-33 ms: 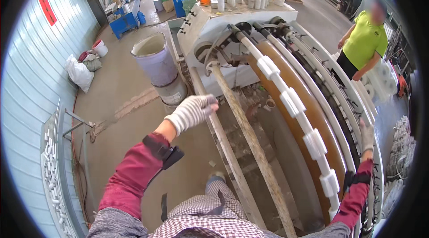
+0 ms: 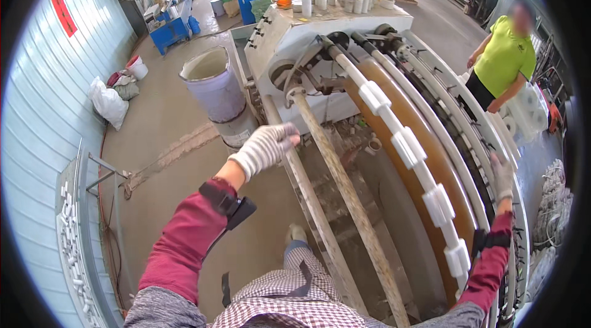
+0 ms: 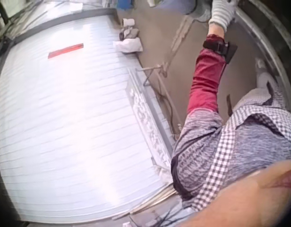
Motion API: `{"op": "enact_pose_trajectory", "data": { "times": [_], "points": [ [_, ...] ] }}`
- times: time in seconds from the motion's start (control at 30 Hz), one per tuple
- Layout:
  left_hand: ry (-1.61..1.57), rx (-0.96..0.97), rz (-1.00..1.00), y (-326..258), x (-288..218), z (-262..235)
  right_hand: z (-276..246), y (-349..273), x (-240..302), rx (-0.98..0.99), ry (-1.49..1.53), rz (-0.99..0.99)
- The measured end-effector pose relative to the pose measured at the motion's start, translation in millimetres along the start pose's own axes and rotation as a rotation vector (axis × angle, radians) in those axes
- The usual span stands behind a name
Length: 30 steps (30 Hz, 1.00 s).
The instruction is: Operating a film winding machine to wind plastic film onto cardboard cores, applying adhesive with a brush, and cutting film.
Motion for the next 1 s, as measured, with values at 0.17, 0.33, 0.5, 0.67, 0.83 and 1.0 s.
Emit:
{"op": "enact_pose_trajectory", "data": {
  "times": [0.17, 0.33, 0.5, 0.67, 0.83, 1.0],
  "points": [
    [0.064, -0.165, -0.035, 130, 88, -121, 250, 151, 203, 0.227, 0.283, -0.291],
    [0.051, -0.183, -0.15, 269, 184, -242, 462, 296, 322, 0.246, 0.408, -0.384],
    [0.154, -0.246, -0.131, 387, 242, -320, 581, 417, 381, 0.136, -0.128, -0.216],
    [0.291, -0.24, -0.162, 462, 272, -360, 630, 440, 405, 0.143, -0.416, -0.039],
    [0.438, -0.086, -0.119, 523, 287, -371, 620, 441, 402, 0.092, -0.324, 0.038],
    [0.466, 0.071, 0.098, 529, 276, -377, 604, 386, 382, -0.181, -0.263, -0.193]
  ]
}}
Point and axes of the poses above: each hand's wrist, its own y-axis towards the middle knuckle, its own z-axis out of the palm, x = y × z, the point moved 2 cm from there along y, towards the middle knuckle, and after that the axes turned 12 degrees about x, right-handed, at the moved point
